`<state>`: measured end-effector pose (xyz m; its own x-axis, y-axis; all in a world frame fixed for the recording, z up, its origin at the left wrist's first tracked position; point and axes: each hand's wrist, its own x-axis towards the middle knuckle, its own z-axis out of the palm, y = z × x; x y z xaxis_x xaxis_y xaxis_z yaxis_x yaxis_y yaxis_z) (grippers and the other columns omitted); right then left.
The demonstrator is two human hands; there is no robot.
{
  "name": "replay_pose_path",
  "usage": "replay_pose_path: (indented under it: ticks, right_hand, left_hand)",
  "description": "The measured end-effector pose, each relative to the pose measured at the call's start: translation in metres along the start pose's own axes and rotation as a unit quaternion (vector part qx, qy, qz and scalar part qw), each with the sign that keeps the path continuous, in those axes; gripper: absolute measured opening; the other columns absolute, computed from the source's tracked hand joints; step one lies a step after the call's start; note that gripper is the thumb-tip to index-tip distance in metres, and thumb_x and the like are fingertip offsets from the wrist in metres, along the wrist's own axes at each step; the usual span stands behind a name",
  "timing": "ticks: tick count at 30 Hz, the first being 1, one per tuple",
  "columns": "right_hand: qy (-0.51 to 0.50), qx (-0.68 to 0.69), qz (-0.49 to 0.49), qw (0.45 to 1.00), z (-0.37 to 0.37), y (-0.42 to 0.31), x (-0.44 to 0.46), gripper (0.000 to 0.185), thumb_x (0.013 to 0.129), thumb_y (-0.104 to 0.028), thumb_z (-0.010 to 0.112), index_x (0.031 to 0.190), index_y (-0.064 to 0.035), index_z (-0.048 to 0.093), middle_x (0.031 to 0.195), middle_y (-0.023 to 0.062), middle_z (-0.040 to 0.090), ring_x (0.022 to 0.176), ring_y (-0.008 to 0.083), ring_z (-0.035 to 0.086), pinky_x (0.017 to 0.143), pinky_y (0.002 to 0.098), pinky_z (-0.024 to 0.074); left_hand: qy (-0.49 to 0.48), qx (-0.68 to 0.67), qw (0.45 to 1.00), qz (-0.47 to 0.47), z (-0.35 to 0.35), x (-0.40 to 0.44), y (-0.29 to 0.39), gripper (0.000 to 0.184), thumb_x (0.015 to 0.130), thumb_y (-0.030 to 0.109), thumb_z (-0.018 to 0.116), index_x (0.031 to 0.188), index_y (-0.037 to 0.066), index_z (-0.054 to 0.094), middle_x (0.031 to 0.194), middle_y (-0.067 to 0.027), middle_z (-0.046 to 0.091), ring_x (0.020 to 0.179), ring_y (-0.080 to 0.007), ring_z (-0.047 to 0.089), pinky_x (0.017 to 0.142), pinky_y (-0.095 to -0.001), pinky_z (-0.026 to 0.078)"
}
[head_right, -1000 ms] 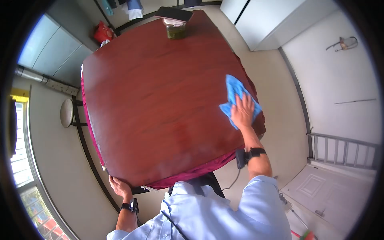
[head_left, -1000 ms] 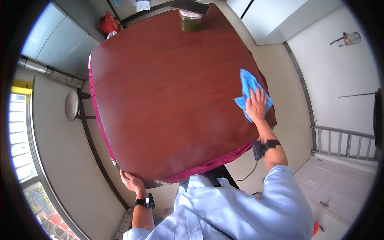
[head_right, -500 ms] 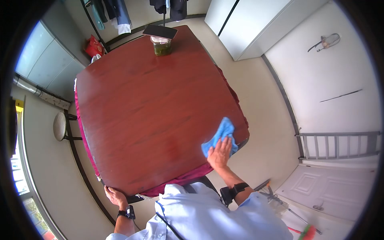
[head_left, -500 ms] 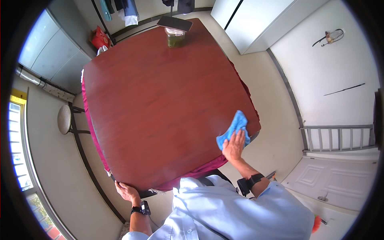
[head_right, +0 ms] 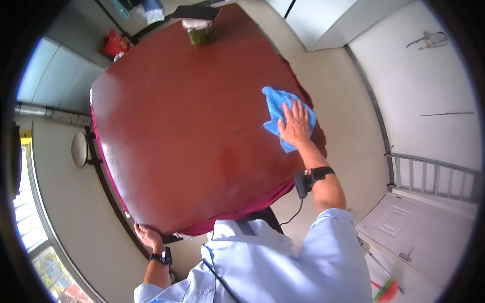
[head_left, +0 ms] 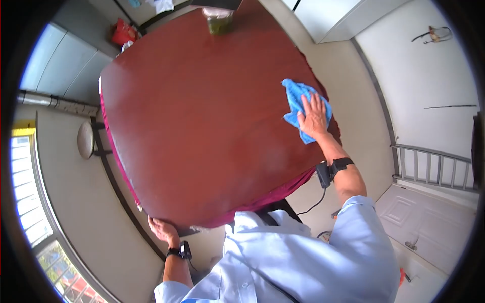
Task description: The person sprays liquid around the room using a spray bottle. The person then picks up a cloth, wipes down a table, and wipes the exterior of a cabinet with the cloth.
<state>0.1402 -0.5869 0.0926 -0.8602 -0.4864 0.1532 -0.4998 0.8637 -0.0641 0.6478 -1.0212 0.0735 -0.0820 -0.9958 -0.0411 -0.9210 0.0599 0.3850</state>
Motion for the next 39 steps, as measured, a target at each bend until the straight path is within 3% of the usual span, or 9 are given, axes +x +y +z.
replay_pose_path:
  ticks: [2,8,13,16,22,29,34,36,39]
  right_hand:
    - [0.003,-0.014,0.038,0.999,0.008,-0.011,-0.007,0.064,0.087,-0.034,0.055,0.142,-0.0045,0.041,0.151,0.0230,0.032,0.142,0.0414,0.023,0.114,0.0580,0.0174]
    - [-0.108,0.072,-0.165,0.978,-0.026,-0.114,-0.084,0.066,0.081,-0.033,0.060,0.135,0.0026,0.047,0.142,0.0301,0.035,0.138,0.0500,0.024,0.111,0.0657,0.0167]
    - [-0.230,0.141,-0.327,0.906,-0.039,-0.226,-0.119,0.064,0.088,-0.036,0.057,0.142,-0.0042,0.045,0.150,0.0221,0.034,0.141,0.0438,0.023,0.114,0.0617,0.0140]
    - [-0.227,0.179,-0.415,0.863,-0.028,-0.289,-0.132,0.065,0.088,-0.033,0.057,0.145,-0.0067,0.041,0.155,0.0173,0.029,0.146,0.0390,0.015,0.118,0.0570,0.0094]
    - [-0.186,0.217,-0.521,0.804,-0.010,-0.381,-0.149,0.058,0.088,-0.026,0.056,0.143,-0.0110,0.045,0.155,0.0126,0.032,0.146,0.0339,0.019,0.119,0.0539,0.0103]
    - [-0.156,0.250,-0.498,0.816,-0.005,-0.412,-0.171,0.050,0.088,-0.022,0.052,0.137,-0.0099,0.052,0.151,0.0125,0.039,0.145,0.0331,0.025,0.118,0.0556,0.0139]
    - [-0.094,0.354,-0.524,0.769,0.006,-0.404,-0.222,0.032,0.083,-0.013,0.058,0.113,-0.0019,0.063,0.129,0.0187,0.058,0.127,0.0328,0.051,0.110,0.0478,0.0366]
    - [-0.196,0.430,-0.505,0.722,-0.006,-0.399,-0.250,0.023,0.087,-0.010,0.055,0.107,-0.0008,0.063,0.112,0.0183,0.065,0.112,0.0324,0.061,0.097,0.0460,0.0466]
    - [-0.429,0.481,-0.314,0.697,-0.025,-0.384,-0.272,0.020,0.094,-0.011,0.050,0.104,-0.0003,0.062,0.090,0.0171,0.066,0.087,0.0277,0.066,0.078,0.0419,0.0515]
  left_hand:
    - [0.006,0.025,1.000,0.017,0.000,0.001,0.000,0.050,0.101,0.037,0.033,0.139,0.007,0.048,0.139,-0.0146,0.051,0.129,-0.0325,0.047,0.107,-0.0404,0.036]
    - [0.001,0.020,0.999,0.025,-0.001,0.001,0.000,0.051,0.102,0.037,0.032,0.139,0.005,0.047,0.141,-0.0142,0.050,0.131,-0.0311,0.044,0.109,-0.0399,0.034]
    - [-0.001,0.030,0.999,0.031,0.004,0.005,-0.008,0.048,0.102,0.033,0.033,0.140,0.006,0.045,0.141,-0.0127,0.049,0.133,-0.0293,0.042,0.109,-0.0389,0.034]
    - [0.003,0.029,0.999,0.038,0.005,0.006,-0.011,0.048,0.102,0.033,0.034,0.140,0.006,0.046,0.141,-0.0118,0.050,0.132,-0.0290,0.043,0.110,-0.0387,0.034]
    - [0.035,0.003,0.998,0.051,0.007,0.006,-0.014,0.047,0.101,0.036,0.037,0.137,0.009,0.051,0.138,-0.0123,0.054,0.129,-0.0290,0.047,0.109,-0.0378,0.034]
    - [0.045,-0.007,0.998,0.046,0.006,0.003,-0.013,0.044,0.100,0.036,0.039,0.135,0.012,0.054,0.133,-0.0103,0.057,0.125,-0.0289,0.050,0.104,-0.0383,0.040]
    - [0.076,-0.026,0.994,0.074,0.016,0.009,-0.025,0.040,0.100,0.033,0.042,0.131,0.012,0.056,0.130,-0.0098,0.059,0.123,-0.0289,0.052,0.103,-0.0388,0.042]
    - [0.074,-0.026,0.994,0.078,0.012,0.008,-0.021,0.041,0.100,0.032,0.041,0.131,0.009,0.055,0.130,-0.0114,0.059,0.124,-0.0298,0.051,0.104,-0.0389,0.041]
    - [0.080,-0.024,0.992,0.093,0.015,0.010,-0.025,0.039,0.099,0.027,0.044,0.127,0.004,0.056,0.129,-0.0119,0.060,0.124,-0.0294,0.051,0.105,-0.0389,0.039]
